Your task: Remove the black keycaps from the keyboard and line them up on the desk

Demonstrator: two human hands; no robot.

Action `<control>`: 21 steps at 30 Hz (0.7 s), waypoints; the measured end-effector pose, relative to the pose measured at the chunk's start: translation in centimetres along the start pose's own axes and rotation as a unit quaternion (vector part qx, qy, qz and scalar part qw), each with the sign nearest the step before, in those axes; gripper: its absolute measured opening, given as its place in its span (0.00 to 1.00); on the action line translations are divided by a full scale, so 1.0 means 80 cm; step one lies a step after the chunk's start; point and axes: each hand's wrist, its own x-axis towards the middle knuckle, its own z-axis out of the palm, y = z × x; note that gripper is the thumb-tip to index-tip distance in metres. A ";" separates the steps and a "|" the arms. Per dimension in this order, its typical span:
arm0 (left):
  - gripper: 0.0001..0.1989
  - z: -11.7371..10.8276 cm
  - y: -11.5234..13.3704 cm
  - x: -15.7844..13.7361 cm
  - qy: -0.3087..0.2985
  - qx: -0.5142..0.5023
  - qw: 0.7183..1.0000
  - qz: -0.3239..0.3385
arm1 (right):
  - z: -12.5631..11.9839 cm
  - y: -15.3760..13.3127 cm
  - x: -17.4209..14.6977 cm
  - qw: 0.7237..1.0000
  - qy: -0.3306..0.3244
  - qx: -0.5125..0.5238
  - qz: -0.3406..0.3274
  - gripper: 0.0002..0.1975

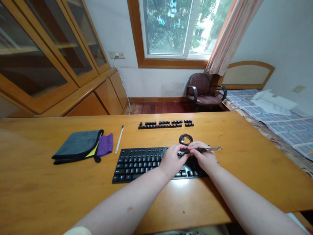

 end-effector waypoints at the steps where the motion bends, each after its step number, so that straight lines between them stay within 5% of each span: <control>1: 0.10 0.000 0.000 0.000 0.000 0.002 1.000 -0.001 | 0.000 0.000 0.000 1.000 0.002 0.007 0.002 0.05; 21: 0.12 -0.003 -0.007 0.004 -0.009 -0.043 0.999 -0.013 | 0.000 0.003 0.000 1.000 -0.023 -0.020 0.000 0.03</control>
